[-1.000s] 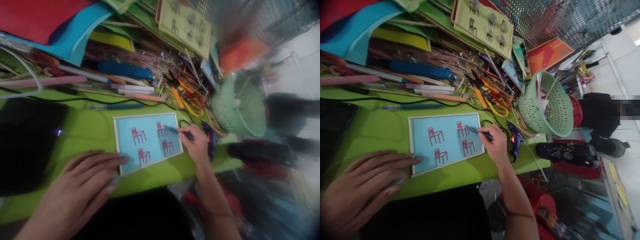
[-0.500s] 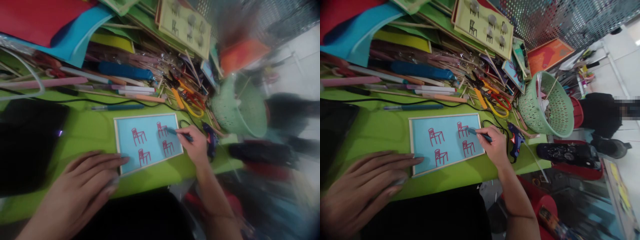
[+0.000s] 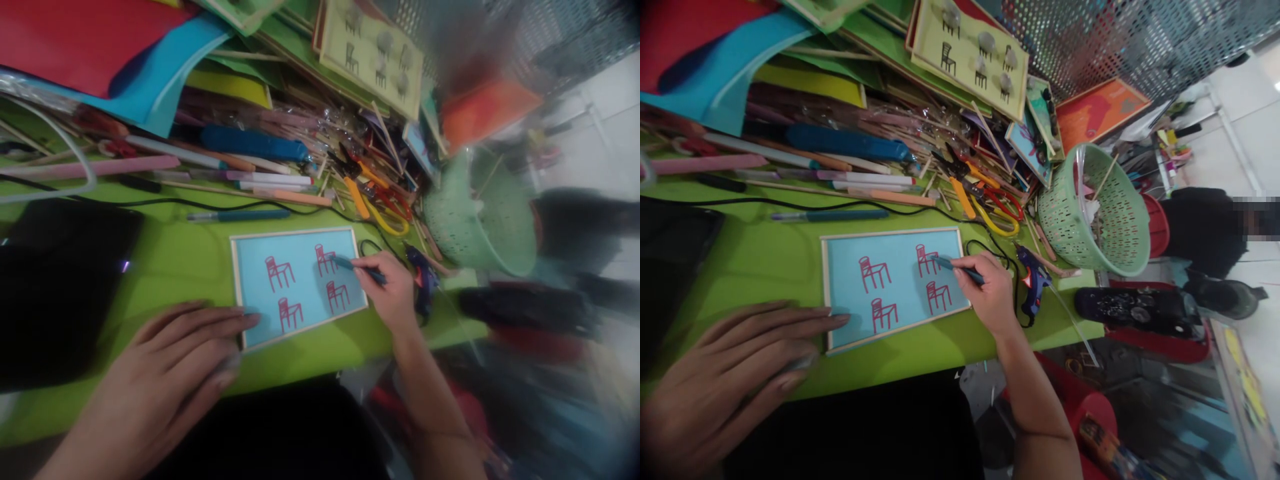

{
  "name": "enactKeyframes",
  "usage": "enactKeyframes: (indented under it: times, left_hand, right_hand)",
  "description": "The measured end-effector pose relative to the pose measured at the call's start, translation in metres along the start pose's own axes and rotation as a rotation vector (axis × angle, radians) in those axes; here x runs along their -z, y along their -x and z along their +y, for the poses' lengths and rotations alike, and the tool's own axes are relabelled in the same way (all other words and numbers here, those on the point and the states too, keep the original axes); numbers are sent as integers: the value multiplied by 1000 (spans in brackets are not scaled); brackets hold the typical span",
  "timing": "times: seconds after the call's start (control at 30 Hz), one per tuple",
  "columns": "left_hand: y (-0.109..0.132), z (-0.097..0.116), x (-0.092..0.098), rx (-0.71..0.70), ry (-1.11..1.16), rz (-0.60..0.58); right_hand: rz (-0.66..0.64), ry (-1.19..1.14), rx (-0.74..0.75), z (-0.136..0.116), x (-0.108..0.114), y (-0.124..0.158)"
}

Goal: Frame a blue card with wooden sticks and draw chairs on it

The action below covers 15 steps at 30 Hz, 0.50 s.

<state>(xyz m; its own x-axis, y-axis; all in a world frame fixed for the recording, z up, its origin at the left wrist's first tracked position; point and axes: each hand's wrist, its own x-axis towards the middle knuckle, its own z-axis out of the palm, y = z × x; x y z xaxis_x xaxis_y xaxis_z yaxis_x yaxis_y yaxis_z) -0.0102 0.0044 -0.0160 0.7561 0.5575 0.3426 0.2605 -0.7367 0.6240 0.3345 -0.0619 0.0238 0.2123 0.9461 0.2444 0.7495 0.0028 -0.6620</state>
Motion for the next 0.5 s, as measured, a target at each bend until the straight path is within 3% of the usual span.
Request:
enactKeyframes:
  times: [0.5]
  left_hand:
    - [1,0,2,-7,-2,-21]
  right_hand:
    - [18,26,-29,0,-1,1]
